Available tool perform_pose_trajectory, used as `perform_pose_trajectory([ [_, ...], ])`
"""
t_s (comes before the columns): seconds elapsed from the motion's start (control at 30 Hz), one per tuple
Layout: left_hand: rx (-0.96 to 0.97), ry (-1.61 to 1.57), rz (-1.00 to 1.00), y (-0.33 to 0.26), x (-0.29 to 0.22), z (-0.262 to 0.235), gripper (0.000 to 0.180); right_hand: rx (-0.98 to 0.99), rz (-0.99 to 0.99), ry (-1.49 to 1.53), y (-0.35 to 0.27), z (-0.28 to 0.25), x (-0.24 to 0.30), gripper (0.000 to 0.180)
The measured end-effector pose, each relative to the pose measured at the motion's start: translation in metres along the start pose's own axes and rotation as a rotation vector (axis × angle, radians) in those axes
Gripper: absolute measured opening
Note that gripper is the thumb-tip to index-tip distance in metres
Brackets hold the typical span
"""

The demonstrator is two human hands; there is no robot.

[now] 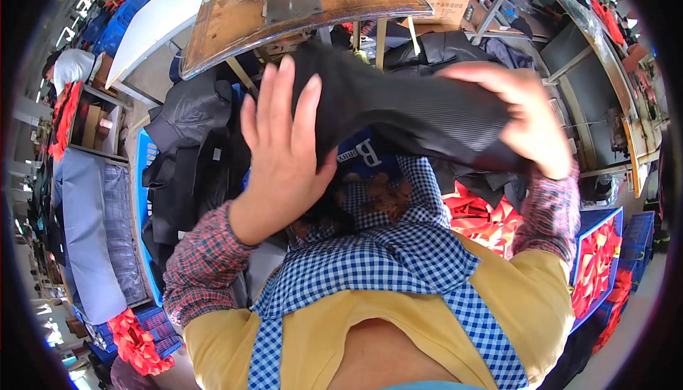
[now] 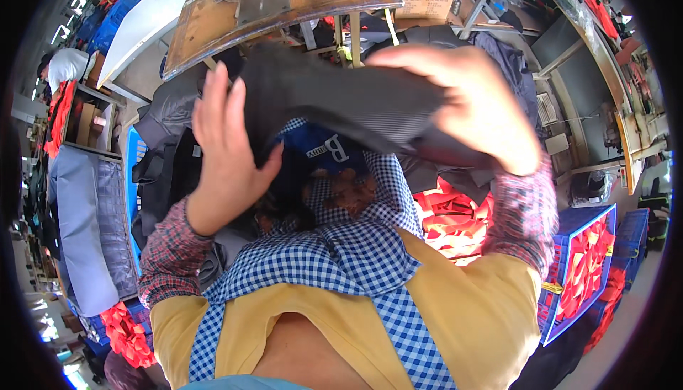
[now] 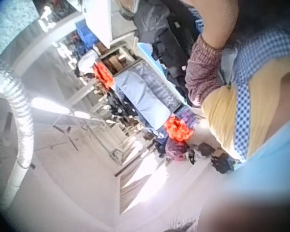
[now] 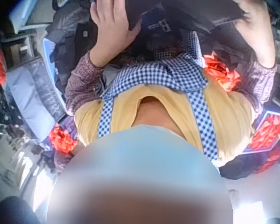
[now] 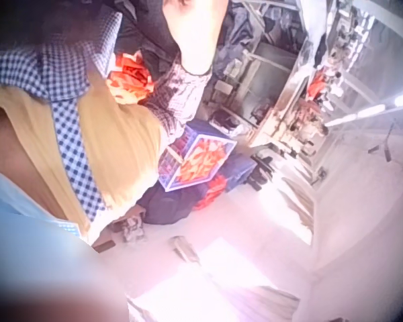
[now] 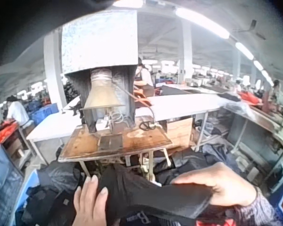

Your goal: Sewing and assembling black fabric components, likely for a backpack or vest, using an industrial sewing machine.

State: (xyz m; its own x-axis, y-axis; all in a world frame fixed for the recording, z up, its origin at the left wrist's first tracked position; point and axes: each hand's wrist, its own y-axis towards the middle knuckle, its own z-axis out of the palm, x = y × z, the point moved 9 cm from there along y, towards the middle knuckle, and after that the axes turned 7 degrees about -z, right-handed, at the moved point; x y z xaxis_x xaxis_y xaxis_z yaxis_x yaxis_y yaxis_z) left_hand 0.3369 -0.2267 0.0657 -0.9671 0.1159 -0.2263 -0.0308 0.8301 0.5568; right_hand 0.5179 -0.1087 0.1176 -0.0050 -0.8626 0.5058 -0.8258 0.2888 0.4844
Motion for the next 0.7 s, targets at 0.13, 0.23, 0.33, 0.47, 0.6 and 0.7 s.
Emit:
perform_pose_trajectory([
  [0.13,0.559,-0.185,-0.118,-0.021,0.019,0.080,0.083,-0.063,0.205,-0.250,-0.048,-0.084,0.015,0.040],
  [0.23,0.754,-0.603,0.112,-0.001,-0.011,0.079,0.063,-0.070,0.259,-0.391,-0.064,-0.135,0.011,0.041],
  [0.33,0.831,-0.747,0.135,0.044,-0.033,0.049,0.045,0.068,0.337,-0.443,-0.059,-0.158,-0.026,0.037],
  [0.47,0.795,-0.621,0.150,0.114,-0.060,0.033,0.037,-0.217,0.090,-1.229,-0.043,-0.145,-0.015,0.065],
  [0.6,0.985,-0.636,0.199,0.118,-0.083,0.052,0.038,0.172,0.044,-0.329,-0.029,-0.029,-0.039,0.079],
  [0.7,1.007,-0.499,0.203,0.113,-0.064,0.066,0.039,0.362,0.220,0.094,-0.030,0.034,-0.083,0.066],
])
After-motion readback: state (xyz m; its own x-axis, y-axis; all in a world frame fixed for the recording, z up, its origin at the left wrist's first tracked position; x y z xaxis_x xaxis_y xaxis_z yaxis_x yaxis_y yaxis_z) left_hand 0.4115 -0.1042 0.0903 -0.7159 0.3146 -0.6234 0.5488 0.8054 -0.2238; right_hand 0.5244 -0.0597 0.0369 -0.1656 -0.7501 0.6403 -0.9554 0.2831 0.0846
